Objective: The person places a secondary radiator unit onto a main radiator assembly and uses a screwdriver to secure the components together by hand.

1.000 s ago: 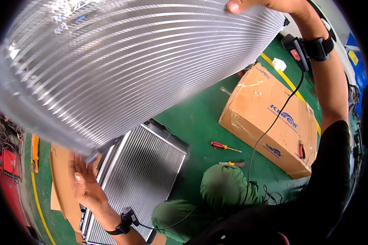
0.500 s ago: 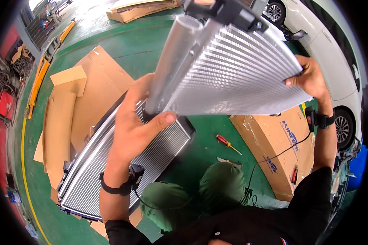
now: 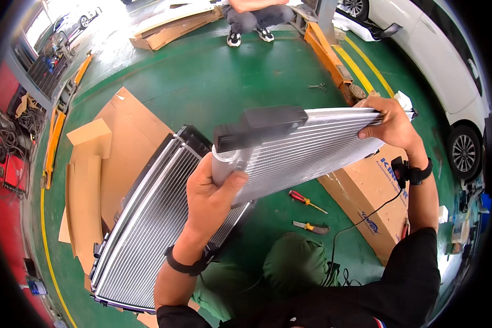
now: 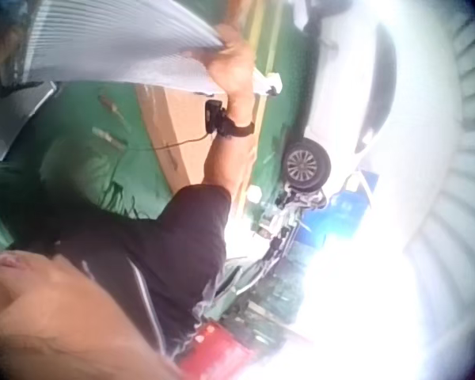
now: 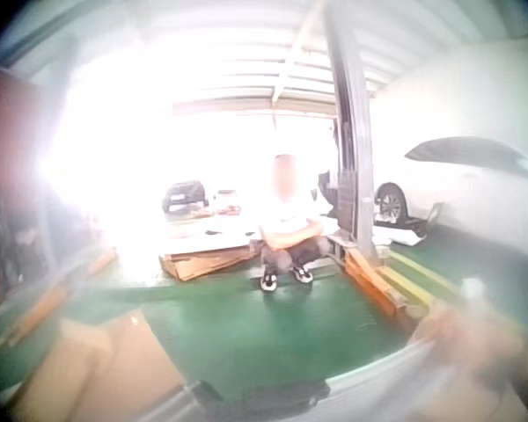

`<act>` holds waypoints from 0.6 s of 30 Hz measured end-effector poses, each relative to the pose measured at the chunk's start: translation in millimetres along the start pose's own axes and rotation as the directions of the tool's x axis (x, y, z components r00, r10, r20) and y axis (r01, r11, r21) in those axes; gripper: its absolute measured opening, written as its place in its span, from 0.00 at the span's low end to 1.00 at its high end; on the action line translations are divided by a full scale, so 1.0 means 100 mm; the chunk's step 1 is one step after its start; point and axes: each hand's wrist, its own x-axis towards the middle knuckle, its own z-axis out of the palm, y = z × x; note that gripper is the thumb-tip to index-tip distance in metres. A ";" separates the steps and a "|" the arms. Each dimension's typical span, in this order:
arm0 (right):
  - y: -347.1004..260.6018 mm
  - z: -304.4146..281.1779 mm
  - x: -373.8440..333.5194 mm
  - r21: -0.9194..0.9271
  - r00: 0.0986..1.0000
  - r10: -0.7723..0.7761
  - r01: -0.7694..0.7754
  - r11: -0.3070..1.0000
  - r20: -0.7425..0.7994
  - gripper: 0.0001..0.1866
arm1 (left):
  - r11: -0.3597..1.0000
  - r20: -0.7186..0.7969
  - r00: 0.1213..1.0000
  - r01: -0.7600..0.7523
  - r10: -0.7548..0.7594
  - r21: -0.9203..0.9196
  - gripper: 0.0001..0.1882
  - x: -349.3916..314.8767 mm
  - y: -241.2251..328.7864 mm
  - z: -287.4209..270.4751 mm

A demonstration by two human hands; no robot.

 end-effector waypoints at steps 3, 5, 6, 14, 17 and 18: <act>0.26 -0.14 -0.09 0.034 0.997 -0.074 0.075 0.997 -0.036 0.23 | 0.996 -0.024 0.998 -0.061 0.063 0.071 0.18 0.00 -0.01 0.03; 0.59 -0.37 -0.23 0.140 0.998 -0.029 0.036 0.990 -0.056 0.25 | 0.997 -0.042 0.998 -0.046 0.049 0.062 0.19 -0.02 -0.03 0.06; 0.85 -0.48 -0.31 0.194 0.973 0.071 -0.028 0.981 -0.220 0.27 | 0.998 -0.050 0.998 -0.022 0.025 0.057 0.19 -0.02 -0.02 0.08; 3.33 -0.70 -1.03 0.754 0.316 0.855 -0.409 0.514 -0.412 0.47 | 0.996 -0.017 1.000 -0.020 0.021 0.082 0.20 -0.13 0.04 0.09; 3.73 -0.52 -1.06 0.736 0.365 0.846 -0.430 0.523 -0.388 0.53 | 0.998 0.032 0.999 0.007 -0.009 0.060 0.20 -0.25 0.07 0.03; 3.82 -0.47 -1.04 0.703 0.391 0.837 -0.465 0.538 -0.382 0.53 | 0.998 0.031 0.999 0.019 -0.021 0.054 0.20 -0.28 0.10 0.01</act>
